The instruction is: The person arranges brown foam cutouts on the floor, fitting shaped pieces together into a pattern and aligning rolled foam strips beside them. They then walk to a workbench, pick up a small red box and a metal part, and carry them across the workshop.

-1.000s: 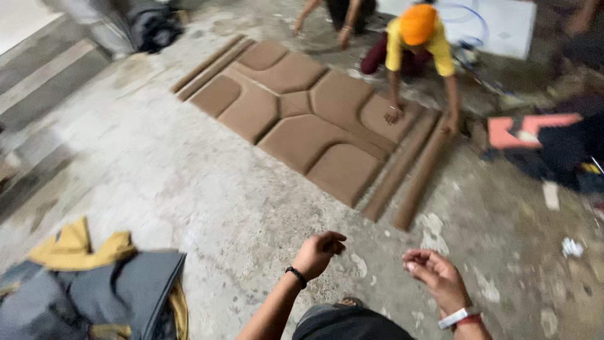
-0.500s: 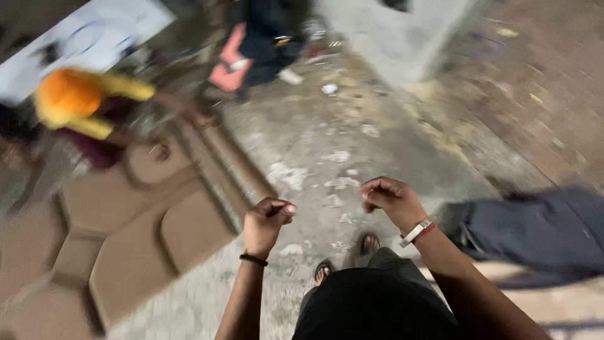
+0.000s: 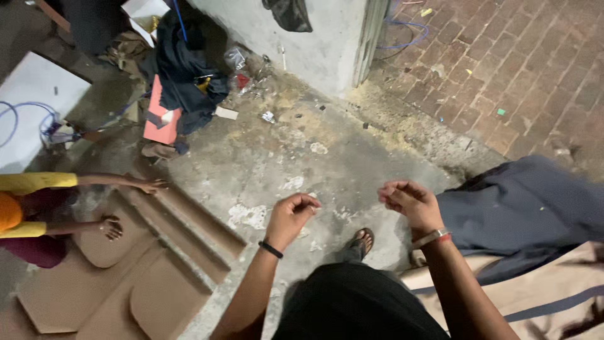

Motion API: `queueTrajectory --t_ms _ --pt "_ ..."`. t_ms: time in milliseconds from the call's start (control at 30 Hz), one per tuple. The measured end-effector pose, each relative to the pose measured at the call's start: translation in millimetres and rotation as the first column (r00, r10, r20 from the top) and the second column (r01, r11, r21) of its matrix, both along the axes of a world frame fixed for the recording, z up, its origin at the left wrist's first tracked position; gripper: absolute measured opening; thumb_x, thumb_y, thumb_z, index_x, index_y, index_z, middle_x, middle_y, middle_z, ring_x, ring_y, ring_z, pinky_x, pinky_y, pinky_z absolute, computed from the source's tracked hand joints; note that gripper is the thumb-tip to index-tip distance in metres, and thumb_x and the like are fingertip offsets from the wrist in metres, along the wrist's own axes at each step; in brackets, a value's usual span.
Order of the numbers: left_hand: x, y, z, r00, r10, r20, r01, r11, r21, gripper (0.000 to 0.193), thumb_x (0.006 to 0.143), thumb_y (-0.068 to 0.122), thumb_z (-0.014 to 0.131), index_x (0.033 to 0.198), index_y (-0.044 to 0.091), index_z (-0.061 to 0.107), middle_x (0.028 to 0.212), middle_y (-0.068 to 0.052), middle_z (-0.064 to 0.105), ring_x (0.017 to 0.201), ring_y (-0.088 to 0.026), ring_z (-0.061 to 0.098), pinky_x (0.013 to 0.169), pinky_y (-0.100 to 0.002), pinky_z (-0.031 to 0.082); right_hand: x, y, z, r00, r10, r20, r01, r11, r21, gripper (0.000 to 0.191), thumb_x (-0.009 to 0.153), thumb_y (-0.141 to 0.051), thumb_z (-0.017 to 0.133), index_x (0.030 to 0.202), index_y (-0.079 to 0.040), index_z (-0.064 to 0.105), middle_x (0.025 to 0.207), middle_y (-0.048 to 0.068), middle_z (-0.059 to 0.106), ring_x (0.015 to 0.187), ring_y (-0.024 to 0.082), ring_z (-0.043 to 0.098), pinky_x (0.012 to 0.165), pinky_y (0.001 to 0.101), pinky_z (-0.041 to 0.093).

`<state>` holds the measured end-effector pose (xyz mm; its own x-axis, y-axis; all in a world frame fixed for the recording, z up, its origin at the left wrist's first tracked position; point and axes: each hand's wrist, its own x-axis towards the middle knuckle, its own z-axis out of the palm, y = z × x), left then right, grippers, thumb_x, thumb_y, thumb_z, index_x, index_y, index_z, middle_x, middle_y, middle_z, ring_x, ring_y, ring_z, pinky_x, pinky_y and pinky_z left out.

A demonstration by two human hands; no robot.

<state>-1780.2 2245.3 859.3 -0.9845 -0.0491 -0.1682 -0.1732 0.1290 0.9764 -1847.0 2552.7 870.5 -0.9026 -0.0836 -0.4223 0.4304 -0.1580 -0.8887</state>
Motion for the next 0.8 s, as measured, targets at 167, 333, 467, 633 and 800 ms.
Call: queueTrajectory --t_ms 167,333,467,633,800 --pt "-95 37 9 1.0 -0.029 0.01 0.03 0.989 -0.145 0.01 0.088 0.002 0.073 0.096 0.005 0.077 0.09 -0.006 0.078 0.081 -0.012 0.071 0.073 -0.029 0.058 -101 37 6 0.999 -0.017 -0.047 0.017 1.0 0.007 0.016 0.096 -0.008 0.064 0.109 -0.001 0.071 0.1 0.011 0.077 0.088 0.021 0.074 0.081 0.0344 0.058" --pt "-167 47 -17 0.992 -0.11 0.065 0.107 0.993 0.039 0.004 0.089 0.001 0.073 0.086 0.004 0.072 0.096 -0.005 0.079 0.092 -0.01 0.074 0.076 -0.029 0.059 -179 40 3 0.999 -0.02 0.026 0.02 1.0 0.005 0.016 0.096 -0.007 0.066 0.108 0.001 0.071 0.099 0.012 0.076 0.087 0.022 0.074 0.082 0.0357 0.058" --pt "-245 56 -50 0.989 -0.149 0.022 0.147 0.986 0.085 0.007 0.087 -0.003 0.071 0.084 0.002 0.069 0.096 -0.006 0.078 0.093 -0.011 0.075 0.082 -0.028 0.06 -254 47 8 0.999 -0.013 -0.033 0.012 1.0 -0.024 0.017 0.095 -0.008 0.067 0.109 0.001 0.072 0.101 0.012 0.077 0.089 0.02 0.073 0.084 0.0349 0.058" --pt "-385 71 -55 0.989 -0.145 0.031 0.144 0.989 0.026 0.011 0.089 0.0 0.069 0.096 0.004 0.077 0.091 -0.004 0.078 0.083 -0.009 0.069 0.076 -0.026 0.055 -353 81 30 0.979 -0.194 -0.058 0.195 0.981 0.0 0.018 0.096 -0.009 0.066 0.111 0.0 0.07 0.102 0.012 0.076 0.09 0.02 0.073 0.084 0.0352 0.058" --pt "-529 106 -27 0.934 -0.356 0.024 0.354 0.917 -0.186 0.013 0.088 0.001 0.072 0.098 0.006 0.079 0.089 -0.003 0.078 0.079 -0.01 0.068 0.072 -0.027 0.055 -425 132 33 0.943 -0.309 -0.124 0.309 0.951 -0.021 0.019 0.095 -0.007 0.066 0.112 0.001 0.07 0.103 0.013 0.077 0.09 0.02 0.073 0.084 0.034 0.059"
